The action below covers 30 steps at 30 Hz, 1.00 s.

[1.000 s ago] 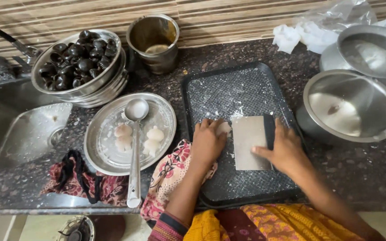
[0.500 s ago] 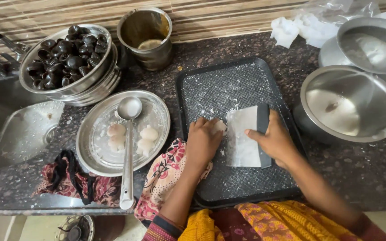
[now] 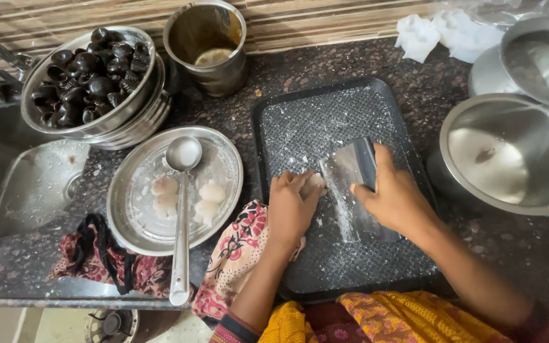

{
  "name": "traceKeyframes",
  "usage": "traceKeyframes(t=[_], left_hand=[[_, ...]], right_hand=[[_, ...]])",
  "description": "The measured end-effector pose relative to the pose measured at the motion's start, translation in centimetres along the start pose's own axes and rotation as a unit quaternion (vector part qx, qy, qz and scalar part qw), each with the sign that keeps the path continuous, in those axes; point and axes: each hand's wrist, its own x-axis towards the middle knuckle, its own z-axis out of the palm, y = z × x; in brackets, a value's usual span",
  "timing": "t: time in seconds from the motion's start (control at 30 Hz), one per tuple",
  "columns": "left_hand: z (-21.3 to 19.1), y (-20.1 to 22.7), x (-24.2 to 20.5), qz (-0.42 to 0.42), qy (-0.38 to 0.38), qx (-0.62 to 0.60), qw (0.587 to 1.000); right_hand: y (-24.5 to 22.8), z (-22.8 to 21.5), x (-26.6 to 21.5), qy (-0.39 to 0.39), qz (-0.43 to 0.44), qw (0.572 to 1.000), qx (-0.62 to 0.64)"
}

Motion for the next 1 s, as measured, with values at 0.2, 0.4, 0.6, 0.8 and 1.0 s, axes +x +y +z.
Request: traceKeyframes(t=[0.2, 0.4, 0.6, 0.8, 1.0], left_hand=[[0.5, -0.6, 0.1, 0.025, 0.008, 0.011, 1.0], [0.3, -0.4, 0.3, 0.029, -0.001, 0.017, 0.999], [0.5, -0.4, 0.1, 0.044, 0.014, 0.011, 0.999], [0.4, -0.2, 0.2, 0.029, 0.006, 0.004, 1.0], [0.3, 0.0, 0.2, 0.045, 0.014, 0.01, 0.999]], right_hand=[[0.9, 0.1, 1.4, -0.002, -0.064, 0.998, -0.023], [-3.5, -1.7, 2.8, -0.096, -0.017, 0.989, -0.107], [-3.4, -0.2, 4.8, -0.09, -0.054, 0.985, -0.137], [-5.2, 0.8, 6.1, -0.096, -0.077, 0.977, -0.173], [-5.6, 1.6, 7.3, -0.095, -0.116, 0.973, -0.173]])
